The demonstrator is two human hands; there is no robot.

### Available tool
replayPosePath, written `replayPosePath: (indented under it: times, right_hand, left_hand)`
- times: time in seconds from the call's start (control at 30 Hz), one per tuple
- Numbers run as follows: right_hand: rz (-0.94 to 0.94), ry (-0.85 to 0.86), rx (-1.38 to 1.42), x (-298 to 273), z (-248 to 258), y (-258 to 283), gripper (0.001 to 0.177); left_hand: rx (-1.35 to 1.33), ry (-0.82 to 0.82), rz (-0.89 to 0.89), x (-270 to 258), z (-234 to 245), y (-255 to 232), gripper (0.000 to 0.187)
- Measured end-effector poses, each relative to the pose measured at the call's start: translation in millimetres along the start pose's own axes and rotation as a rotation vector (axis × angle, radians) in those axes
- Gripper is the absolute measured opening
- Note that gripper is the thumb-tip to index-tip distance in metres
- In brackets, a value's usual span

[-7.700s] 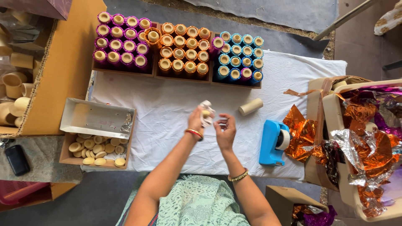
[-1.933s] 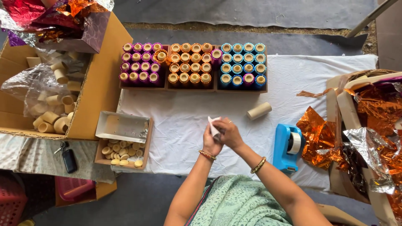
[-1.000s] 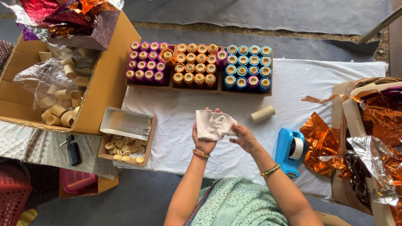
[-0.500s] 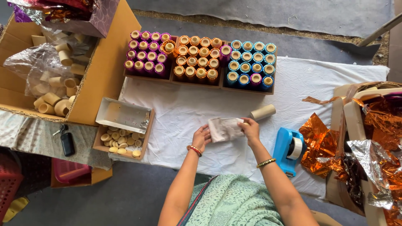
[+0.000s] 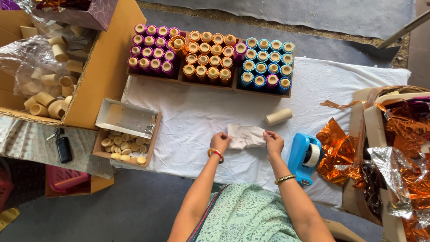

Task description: The person wipes small cylindrical candle holders with a white cloth. They then pick up a sheet of orange metallic foil, wrap it around a candle holder, and secure it with a piece of tape from a blue dispenser. The wrapped items are placed into a tray with other finished candles.

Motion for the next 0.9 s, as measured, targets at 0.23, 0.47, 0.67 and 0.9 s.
replayPosePath:
  times: [0.23,0.47,0.67,0.9]
  right_hand:
    - [0.030,0.010,0.013,11.2,8.2,-25.6,0.021]
    - [0.141,0.029,-0.024,-5.8,-4.0,-16.9,0.018]
    - [-0.002,0.277,0.130,-8.3,-8.1,-19.1,0.031]
    - [0.237,0.467,0.179,-18.1,-18.7,-19.1,0.055]
  left_hand:
    - [-0.118,-0.202,-0.145,17.2,62.3,-10.1,0.018]
    - [-0.133,0.045,-0.372,-21.0,40.5,-61.8,0.019]
    - [0.040,-0.263,-0.255,-10.4,29.3,-49.5,0.034]
    - [0.215,-0.039,-0.103,1.0,-2.1,-34.3,0.039]
Point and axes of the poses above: each hand's wrist, its own x-axis towards the middle knuckle, its own z-axis out of the back of the hand, y = z × x, the point moved 1 cm from there along x, towards the middle knuckle, and after that the axes turned 10 degrees about -x, right-handed, at the moved point
